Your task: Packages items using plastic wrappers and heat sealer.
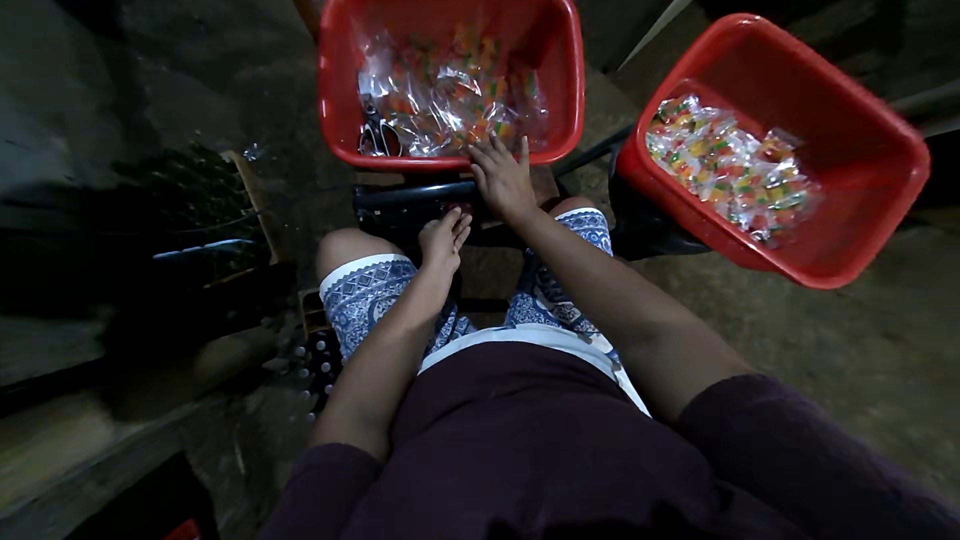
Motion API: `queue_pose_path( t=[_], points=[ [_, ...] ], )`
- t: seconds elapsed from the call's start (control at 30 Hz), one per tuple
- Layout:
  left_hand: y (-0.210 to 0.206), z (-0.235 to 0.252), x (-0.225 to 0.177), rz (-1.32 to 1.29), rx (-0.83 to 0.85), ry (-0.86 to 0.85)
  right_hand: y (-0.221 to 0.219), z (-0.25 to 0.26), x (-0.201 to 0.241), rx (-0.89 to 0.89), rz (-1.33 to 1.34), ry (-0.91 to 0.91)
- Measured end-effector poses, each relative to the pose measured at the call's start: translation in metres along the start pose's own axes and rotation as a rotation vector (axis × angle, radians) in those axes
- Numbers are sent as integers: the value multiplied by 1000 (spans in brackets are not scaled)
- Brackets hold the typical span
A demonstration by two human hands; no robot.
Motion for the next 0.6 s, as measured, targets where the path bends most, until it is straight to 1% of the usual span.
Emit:
queue_pose_path(
  t=[0.13, 0.23, 0.33, 0.47, 0.5, 0.53, 0.6],
  points=[
    [-1, 0, -4, 53, 11, -43, 1, 3, -1, 25, 13, 6],
    [-2, -1, -8, 79, 22, -56, 22, 10, 6, 122, 90, -9],
    [-2, -1, -6, 72, 60, -92, 58, 15, 17, 4, 314, 23],
    [-1, -25, -11, 154, 155, -136, 93, 2, 18, -179, 851, 34],
    [1, -35, -13, 197, 181, -161, 98, -8, 16, -231, 935, 17],
    [2, -45, -15, 236, 203, -191, 102, -21, 14, -290, 976, -12],
    [7, -68, -19, 297, 250, -254, 108, -52, 15, -358, 920, -69]
  ],
)
Point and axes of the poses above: each hand's wrist, its own z-axis towards the middle knuckle, its own y-axis out of the back of the hand, x = y × z, the point moved 3 cm from there along z, towards the middle knuckle, and after that the axes turned 2 degrees about y, right-handed, at the moved point
